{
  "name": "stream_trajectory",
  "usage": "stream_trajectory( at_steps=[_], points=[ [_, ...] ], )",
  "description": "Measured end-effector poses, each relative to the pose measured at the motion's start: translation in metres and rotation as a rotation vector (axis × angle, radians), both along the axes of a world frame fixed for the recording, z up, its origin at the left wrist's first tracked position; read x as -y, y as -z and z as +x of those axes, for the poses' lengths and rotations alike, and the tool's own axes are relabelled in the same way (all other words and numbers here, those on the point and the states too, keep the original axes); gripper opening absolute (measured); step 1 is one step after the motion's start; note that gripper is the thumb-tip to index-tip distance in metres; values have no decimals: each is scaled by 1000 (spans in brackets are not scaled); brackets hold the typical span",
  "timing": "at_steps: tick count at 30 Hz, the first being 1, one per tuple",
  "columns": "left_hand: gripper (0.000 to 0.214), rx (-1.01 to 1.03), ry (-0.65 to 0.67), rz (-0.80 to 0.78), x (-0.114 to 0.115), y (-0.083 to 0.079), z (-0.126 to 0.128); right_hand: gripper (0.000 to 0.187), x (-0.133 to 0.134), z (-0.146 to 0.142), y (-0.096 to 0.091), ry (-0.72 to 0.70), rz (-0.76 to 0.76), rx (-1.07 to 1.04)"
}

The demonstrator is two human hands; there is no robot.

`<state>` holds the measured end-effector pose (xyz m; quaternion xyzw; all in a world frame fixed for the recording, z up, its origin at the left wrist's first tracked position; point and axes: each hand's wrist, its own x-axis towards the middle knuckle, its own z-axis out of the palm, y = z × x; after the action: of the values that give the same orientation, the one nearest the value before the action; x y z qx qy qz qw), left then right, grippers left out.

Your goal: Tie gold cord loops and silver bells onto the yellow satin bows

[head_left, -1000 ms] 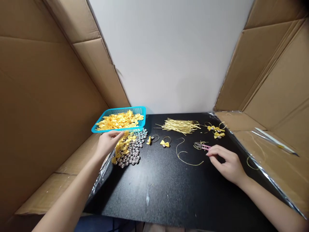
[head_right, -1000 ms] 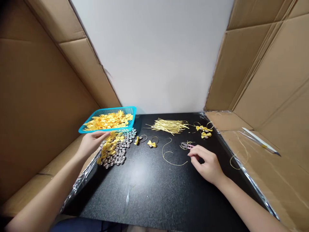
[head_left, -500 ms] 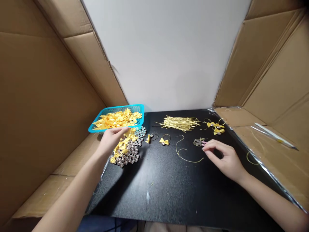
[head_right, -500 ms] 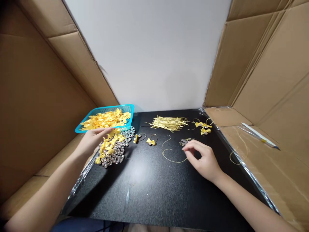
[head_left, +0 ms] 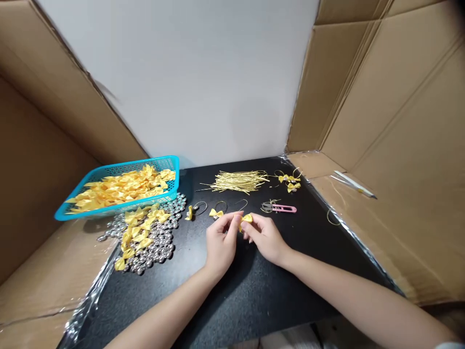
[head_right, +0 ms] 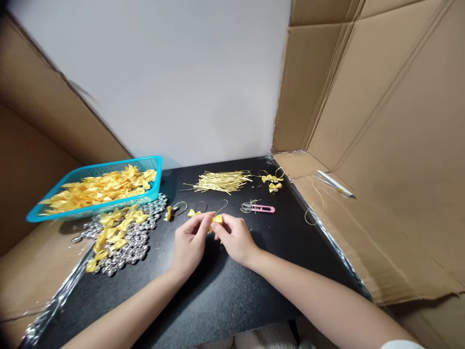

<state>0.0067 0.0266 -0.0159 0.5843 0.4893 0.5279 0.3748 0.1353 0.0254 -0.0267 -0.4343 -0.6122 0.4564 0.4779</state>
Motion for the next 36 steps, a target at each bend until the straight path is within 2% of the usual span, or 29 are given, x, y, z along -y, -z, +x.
stream_trajectory(
  at_steps=[3, 5, 7, 9, 11, 15, 18, 20, 24, 28, 33, 36],
  points=[
    [21, 22, 15, -21, -3, 14, 0, 36, 3, -1, 7, 24, 33, 52],
    [26, 51, 3, -12, -3, 18, -3, 38, 6, -2, 5, 45, 77, 99],
    [34, 57, -52, 61, -2, 18, -7, 38, 7, 0, 2, 77, 130, 150],
    [27, 17, -86, 148, 1, 16, -11, 38, 6, 4, 0, 108, 183, 207],
    [13, -50, -41, 182, 4, 14, -13, 37, 4, 8, 0, 123, 231, 278],
    [22, -55, 84, 35, 11, 12, -7, 25, 2, 13, 2, 129, 303, 433],
    [25, 30, 119, -115, 13, 14, -2, 19, 3, 12, 2, 134, 322, 496],
    [23, 59, 134, -152, 11, 15, -2, 20, 4, 10, 1, 136, 318, 501],
    [26, 102, 121, -177, 6, 13, -6, 21, 6, 12, -5, 140, 275, 415],
    [32, 131, 107, -188, 4, 10, -8, 25, 4, 15, -10, 166, 163, 245],
    [29, 155, 136, -191, 4, 9, -9, 33, 3, 8, -8, -36, -51, 106],
    [33, 169, 132, -211, 2, 11, -12, 39, 2, 6, -7, -90, -123, 55]
  ],
)
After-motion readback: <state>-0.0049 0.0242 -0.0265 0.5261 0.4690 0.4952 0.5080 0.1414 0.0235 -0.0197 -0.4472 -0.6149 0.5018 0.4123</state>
